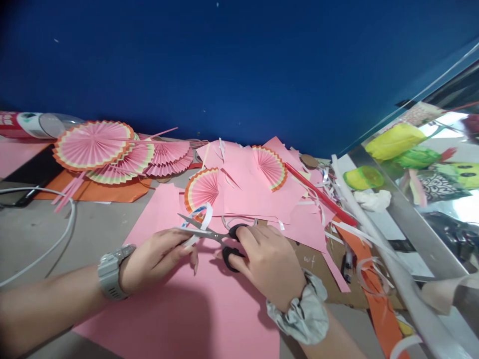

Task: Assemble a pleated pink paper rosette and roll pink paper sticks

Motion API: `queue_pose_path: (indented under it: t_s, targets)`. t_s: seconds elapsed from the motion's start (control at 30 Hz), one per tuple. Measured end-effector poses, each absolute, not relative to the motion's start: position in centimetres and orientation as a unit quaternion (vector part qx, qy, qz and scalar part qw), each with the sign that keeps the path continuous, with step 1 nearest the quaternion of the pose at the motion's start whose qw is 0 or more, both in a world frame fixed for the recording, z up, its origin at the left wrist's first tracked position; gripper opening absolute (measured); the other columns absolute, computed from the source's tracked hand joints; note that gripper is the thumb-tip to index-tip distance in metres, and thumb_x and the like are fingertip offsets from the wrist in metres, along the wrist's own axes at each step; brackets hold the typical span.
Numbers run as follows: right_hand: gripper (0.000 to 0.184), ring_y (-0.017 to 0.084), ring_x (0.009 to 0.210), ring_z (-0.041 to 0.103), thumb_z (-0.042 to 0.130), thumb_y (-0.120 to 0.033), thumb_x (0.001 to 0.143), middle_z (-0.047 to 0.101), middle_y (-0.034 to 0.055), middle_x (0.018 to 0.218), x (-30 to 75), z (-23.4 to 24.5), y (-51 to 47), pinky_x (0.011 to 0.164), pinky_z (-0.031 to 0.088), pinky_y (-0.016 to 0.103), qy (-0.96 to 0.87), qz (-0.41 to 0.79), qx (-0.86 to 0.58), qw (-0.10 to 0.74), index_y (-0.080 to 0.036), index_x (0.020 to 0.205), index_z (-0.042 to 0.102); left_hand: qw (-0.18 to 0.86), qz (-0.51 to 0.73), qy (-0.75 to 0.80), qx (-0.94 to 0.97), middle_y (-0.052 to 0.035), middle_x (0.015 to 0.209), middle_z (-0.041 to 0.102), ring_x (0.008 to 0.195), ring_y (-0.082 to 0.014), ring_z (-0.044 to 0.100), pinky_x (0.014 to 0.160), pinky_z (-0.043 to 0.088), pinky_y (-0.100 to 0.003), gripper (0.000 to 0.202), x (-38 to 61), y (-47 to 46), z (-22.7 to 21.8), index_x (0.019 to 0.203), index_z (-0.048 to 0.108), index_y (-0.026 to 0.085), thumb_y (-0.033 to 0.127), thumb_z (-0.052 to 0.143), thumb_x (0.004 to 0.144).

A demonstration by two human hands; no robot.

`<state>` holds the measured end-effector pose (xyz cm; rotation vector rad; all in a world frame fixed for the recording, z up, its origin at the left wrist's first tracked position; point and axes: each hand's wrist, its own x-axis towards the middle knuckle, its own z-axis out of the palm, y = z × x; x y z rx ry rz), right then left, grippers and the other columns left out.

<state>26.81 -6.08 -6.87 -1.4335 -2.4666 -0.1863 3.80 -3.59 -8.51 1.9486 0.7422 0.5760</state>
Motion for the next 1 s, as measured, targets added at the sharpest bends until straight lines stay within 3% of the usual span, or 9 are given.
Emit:
queue_pose_path:
  t_s: [0.17, 0.3, 0.47, 0.57, 0.77, 0.87, 1.0]
  targets:
    - [0.020, 0.021, 0.071, 0.053, 0.062, -0.027, 0.071, 0.057, 0.0037, 0.075, 26.6, -7.1, -6.0, 0.065, 0.040, 0.031, -0.846, 0.002, -0.515, 0.136, -0.018, 0.084, 0.050, 0.468, 0.228, 0.290, 0.803, -0.0008, 0.072, 0.069, 0.071, -0.0135, 0.064, 0.078, 0.046, -0.026, 0.029, 3.9, -3.6, -8.7, 0.106, 0.055, 0.016, 0.027, 0.030, 0.096]
    - [0.026, 0.020, 0.071, 0.052, 0.065, -0.025, 0.069, 0.054, 0.0018, 0.075, 26.7, -7.0, -6.1, 0.065, 0.041, 0.031, -0.836, 0.033, -0.527, 0.147, -0.019, 0.087, 0.048, 0.467, 0.234, 0.288, 0.802, -0.0009, 0.072, 0.069, 0.069, -0.0129, 0.063, 0.075, 0.046, -0.025, 0.024, 3.9, -3.7, -9.0, 0.109, 0.050, 0.015, 0.024, 0.033, 0.095]
    - [0.030, 0.021, 0.072, 0.050, 0.066, -0.030, 0.070, 0.051, 0.0012, 0.073, 27.0, -6.5, -6.0, 0.062, 0.040, 0.031, -0.829, 0.016, -0.537, 0.154, -0.020, 0.087, 0.044, 0.449, 0.263, 0.295, 0.801, -0.0010, 0.070, 0.063, 0.062, -0.0119, 0.057, 0.069, 0.044, -0.025, 0.017, 3.7, -3.9, -8.8, 0.100, 0.049, 0.015, 0.021, 0.034, 0.093]
    - [0.030, 0.021, 0.072, 0.050, 0.064, -0.035, 0.074, 0.048, 0.0014, 0.072, 27.3, -6.3, -6.0, 0.062, 0.040, 0.031, -0.825, 0.000, -0.537, 0.176, -0.019, 0.088, 0.042, 0.407, 0.317, 0.304, 0.801, -0.0001, 0.067, 0.052, 0.059, -0.0118, 0.046, 0.060, 0.039, -0.025, 0.013, 3.3, -3.9, -8.6, 0.093, 0.049, 0.015, 0.026, 0.042, 0.089]
    - [0.032, 0.021, 0.069, 0.049, 0.063, -0.034, 0.073, 0.048, 0.0027, 0.074, 28.0, -6.5, -6.0, 0.059, 0.041, 0.032, -0.795, -0.023, -0.565, 0.218, -0.018, 0.092, 0.042, 0.488, 0.395, 0.377, 0.681, 0.0035, 0.060, 0.035, 0.055, -0.0097, 0.033, 0.053, 0.030, -0.023, 0.033, 3.2, -3.5, -8.7, 0.065, 0.042, 0.017, 0.041, 0.046, 0.088]
    - [0.031, 0.022, 0.067, 0.048, 0.061, -0.037, 0.075, 0.048, 0.0032, 0.073, 28.4, -6.6, -6.0, 0.058, 0.040, 0.033, -0.785, -0.040, -0.572, 0.234, -0.019, 0.091, 0.042, 0.499, 0.415, 0.423, 0.632, 0.0026, 0.061, 0.038, 0.055, -0.0098, 0.036, 0.055, 0.033, -0.024, 0.035, 3.4, -3.3, -8.9, 0.062, 0.043, 0.017, 0.037, 0.044, 0.090]
    - [0.028, 0.024, 0.069, 0.048, 0.058, -0.035, 0.078, 0.050, 0.0044, 0.073, 28.8, -6.5, -5.9, 0.059, 0.040, 0.034, -0.779, -0.085, -0.567, 0.255, -0.019, 0.093, 0.040, 0.492, 0.425, 0.407, 0.642, -0.0023, 0.068, 0.053, 0.067, -0.0141, 0.049, 0.066, 0.041, -0.028, 0.031, 3.5, -3.0, -8.8, 0.068, 0.053, 0.016, 0.029, 0.039, 0.093]
